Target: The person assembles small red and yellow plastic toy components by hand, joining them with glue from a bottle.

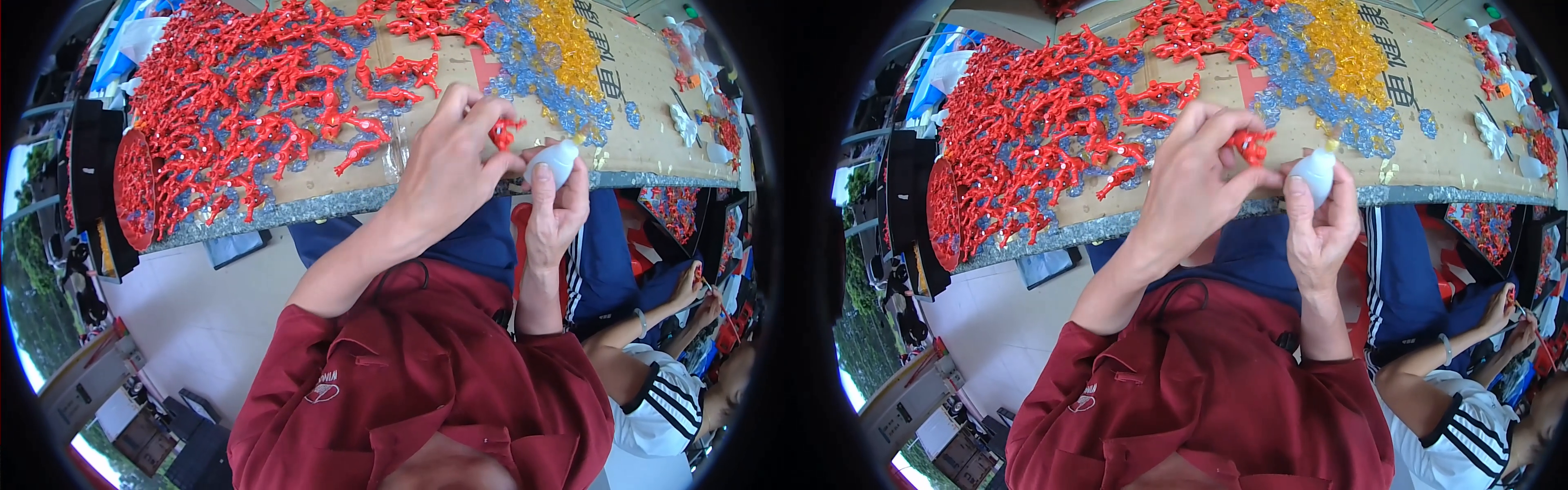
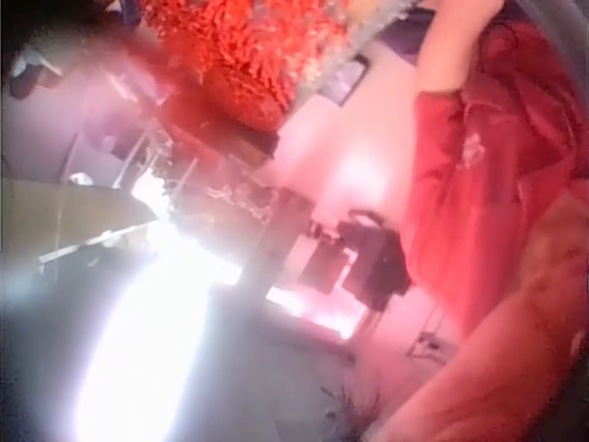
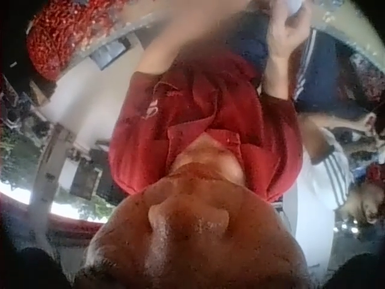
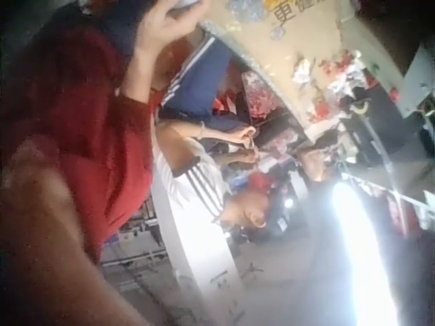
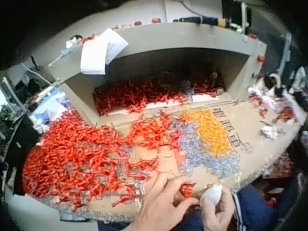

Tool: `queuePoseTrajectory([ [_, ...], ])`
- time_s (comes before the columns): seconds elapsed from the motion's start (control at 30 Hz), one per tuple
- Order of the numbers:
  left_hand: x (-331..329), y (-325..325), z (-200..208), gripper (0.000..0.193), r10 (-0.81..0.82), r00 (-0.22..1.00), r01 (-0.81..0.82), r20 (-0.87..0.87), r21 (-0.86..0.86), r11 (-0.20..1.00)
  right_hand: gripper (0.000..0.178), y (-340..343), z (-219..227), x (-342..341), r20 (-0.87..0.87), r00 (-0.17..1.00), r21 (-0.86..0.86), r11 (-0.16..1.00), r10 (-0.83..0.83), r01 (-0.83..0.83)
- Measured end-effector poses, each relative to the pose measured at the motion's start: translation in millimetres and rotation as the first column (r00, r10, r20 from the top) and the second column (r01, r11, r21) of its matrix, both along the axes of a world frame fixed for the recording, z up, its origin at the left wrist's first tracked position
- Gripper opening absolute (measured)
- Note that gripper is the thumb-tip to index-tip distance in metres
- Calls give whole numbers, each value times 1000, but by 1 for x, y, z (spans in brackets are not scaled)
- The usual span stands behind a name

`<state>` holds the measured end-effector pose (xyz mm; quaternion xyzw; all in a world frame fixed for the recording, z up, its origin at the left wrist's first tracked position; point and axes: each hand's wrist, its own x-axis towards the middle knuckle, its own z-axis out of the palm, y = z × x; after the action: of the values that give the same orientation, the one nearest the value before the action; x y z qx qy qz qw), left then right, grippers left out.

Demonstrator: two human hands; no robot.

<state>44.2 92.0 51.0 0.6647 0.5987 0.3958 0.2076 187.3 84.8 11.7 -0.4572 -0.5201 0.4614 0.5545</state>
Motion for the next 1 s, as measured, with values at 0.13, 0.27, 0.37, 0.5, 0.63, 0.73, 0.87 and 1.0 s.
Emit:
queuePoseTrajectory([
  [0.13, -4, -29, -16, 38, 31, 880, 51, 474, -158, 986, 31, -11, 3, -6, -254, 946, -218, 941, 201, -259],
  [0.27, -12, -55, -25, 30, 166, 386, 180, 907, -250, 951, 33, -16, 12, -16, -118, 950, -278, 908, 291, -312],
  [0.37, -28, -69, -38, 28, 234, 162, 269, 959, -271, 924, 32, -19, 14, -19, -150, 937, -178, 924, 314, -338],
  [0.5, -32, -78, -38, 21, 334, -276, 385, 901, -215, 898, 36, -26, 19, -5, 68, 963, 13, 965, 261, -262],
  [0.63, -35, -83, -47, 24, 329, -488, 442, 808, -96, 892, 37, -24, 32, 2, 257, 948, 208, 947, 188, -244],
  [0.73, -36, -83, -46, 25, 363, -517, 445, 775, -119, 887, 37, -24, 34, 0, 355, 915, 248, 924, 191, -290],
  [0.87, -37, -82, -45, 29, 376, -490, 443, 786, -147, 885, 35, -24, 33, -1, 389, 900, 241, 920, 199, -308],
  [1.0, -37, -83, -46, 32, 364, -443, 426, 820, -165, 890, 33, -24, 34, -3, 415, 887, 233, 918, 204, -320],
])
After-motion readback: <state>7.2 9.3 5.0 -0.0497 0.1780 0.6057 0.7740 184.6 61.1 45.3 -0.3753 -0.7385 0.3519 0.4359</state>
